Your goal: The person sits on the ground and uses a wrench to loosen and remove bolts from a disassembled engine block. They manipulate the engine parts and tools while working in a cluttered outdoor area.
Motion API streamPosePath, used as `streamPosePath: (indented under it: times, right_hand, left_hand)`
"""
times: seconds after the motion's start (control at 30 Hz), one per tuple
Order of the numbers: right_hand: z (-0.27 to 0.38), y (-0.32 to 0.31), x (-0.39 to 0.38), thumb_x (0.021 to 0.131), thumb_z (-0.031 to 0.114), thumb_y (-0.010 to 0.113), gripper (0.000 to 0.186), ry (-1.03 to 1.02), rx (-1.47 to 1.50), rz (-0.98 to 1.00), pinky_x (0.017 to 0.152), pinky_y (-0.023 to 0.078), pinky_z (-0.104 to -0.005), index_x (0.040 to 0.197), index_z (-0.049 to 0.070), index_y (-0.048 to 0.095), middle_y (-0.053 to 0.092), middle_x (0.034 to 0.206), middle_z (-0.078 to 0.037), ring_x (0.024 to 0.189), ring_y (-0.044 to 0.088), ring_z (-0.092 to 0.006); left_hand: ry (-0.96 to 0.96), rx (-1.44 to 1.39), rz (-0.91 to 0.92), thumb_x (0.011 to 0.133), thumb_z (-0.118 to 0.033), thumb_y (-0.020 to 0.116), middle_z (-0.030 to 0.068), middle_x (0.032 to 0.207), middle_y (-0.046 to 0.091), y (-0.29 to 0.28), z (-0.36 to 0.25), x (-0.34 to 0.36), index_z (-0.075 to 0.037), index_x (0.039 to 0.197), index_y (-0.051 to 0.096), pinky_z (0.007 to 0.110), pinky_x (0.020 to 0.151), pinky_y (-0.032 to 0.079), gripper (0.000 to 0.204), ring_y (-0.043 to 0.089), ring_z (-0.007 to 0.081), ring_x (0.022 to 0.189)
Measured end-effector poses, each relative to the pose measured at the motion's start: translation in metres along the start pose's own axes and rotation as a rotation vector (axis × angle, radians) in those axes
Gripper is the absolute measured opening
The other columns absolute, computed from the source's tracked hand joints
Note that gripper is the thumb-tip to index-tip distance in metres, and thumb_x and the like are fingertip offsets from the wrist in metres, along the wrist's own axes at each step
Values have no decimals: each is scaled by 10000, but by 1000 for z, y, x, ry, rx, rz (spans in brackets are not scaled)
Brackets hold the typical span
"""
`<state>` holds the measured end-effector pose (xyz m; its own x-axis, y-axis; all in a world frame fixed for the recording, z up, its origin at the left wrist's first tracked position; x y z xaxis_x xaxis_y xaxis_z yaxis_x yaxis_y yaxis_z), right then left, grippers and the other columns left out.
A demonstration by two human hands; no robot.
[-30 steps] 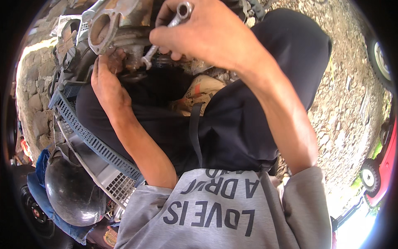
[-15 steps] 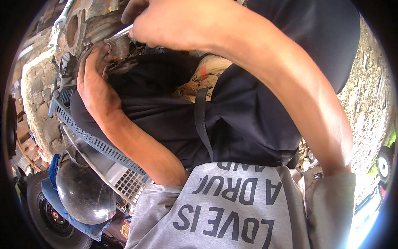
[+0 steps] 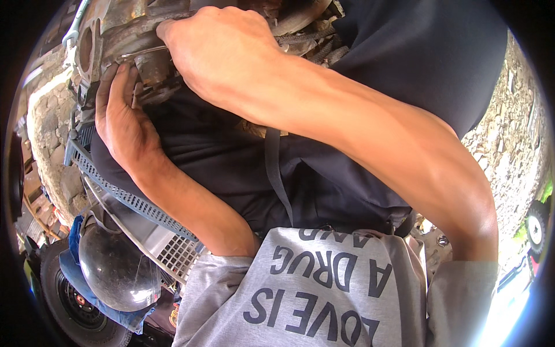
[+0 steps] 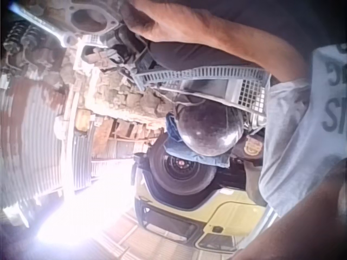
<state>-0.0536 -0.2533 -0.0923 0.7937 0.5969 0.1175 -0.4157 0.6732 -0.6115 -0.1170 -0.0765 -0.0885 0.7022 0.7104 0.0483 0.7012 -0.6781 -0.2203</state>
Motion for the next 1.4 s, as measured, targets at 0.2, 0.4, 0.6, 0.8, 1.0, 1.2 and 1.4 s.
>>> streamPosePath:
  times: [0.2, 0.4, 0.6, 0.8, 1.0, 1.2, 1.4]
  right_hand:
    - [-5, 19, 2, 866, 92, 591, 169, 42, -50, -110, 701, 573, -531, 988, 29, 690, 717, 820, -242, 804, 718, -427]
    - [-7, 23, 7, 893, 56, 522, 171, 65, -80, -45, 586, 544, -538, 1030, -44, 544, 655, 681, -268, 658, 682, -451]
    - [-13, 28, 12, 889, 45, 538, 159, 7, -15, -138, 611, 542, -551, 1024, -39, 546, 644, 675, -284, 658, 677, -459]
    - [-14, 35, 7, 879, 36, 558, 141, 18, 84, -176, 622, 529, -553, 1015, 4, 571, 642, 703, -282, 684, 667, -468]
    - [-11, 27, 2, 877, 28, 558, 119, 4, 117, -208, 616, 519, -539, 995, 19, 564, 635, 709, -258, 706, 660, -458]
    - [-6, 16, 7, 883, 28, 544, 84, -94, 15, -267, 622, 521, -523, 967, 22, 554, 641, 730, -238, 717, 661, -449]
    - [0, 10, 7, 895, 35, 544, 69, -157, 22, -268, 630, 527, -496, 962, 27, 560, 642, 779, -214, 741, 659, -425]
  left_hand:
    - [7, 3, 7, 889, -54, 753, 157, 1088, 708, 5, -2, -3, 103, 1148, 663, 309, 914, 534, 316, 689, 224, 995]
    - [8, -26, 8, 888, -83, 767, 151, 1079, 711, 7, 0, -4, 101, 1157, 660, 312, 912, 527, 342, 685, 216, 995]
    - [34, -2, -6, 880, -108, 781, 138, 1072, 706, 7, 1, -4, 90, 1165, 656, 320, 892, 518, 368, 681, 201, 995]
    - [24, -12, -12, 875, -92, 772, 136, 1081, 702, 8, -1, -5, 87, 1167, 655, 322, 893, 517, 361, 681, 203, 994]
    - [45, -4, -1, 879, -81, 756, 144, 1082, 712, 3, -1, -3, 83, 1170, 657, 324, 902, 524, 348, 690, 209, 994]
    - [33, -40, -8, 890, -87, 744, 140, 1068, 731, 2, -1, -4, 72, 1171, 661, 329, 917, 519, 333, 701, 208, 996]
    - [19, -46, -28, 902, -97, 729, 137, 1066, 737, 1, 0, -4, 61, 1167, 665, 332, 928, 513, 316, 709, 211, 1007]
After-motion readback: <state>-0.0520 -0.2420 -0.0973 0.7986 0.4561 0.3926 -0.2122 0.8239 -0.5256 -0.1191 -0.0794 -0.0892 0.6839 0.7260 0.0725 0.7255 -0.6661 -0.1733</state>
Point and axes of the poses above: each hand's wrist, its own x-axis towards the middle knuckle, its own y-axis out of the palm, z = x × y, the point moved 5 cm from there along x, towards the middle knuckle
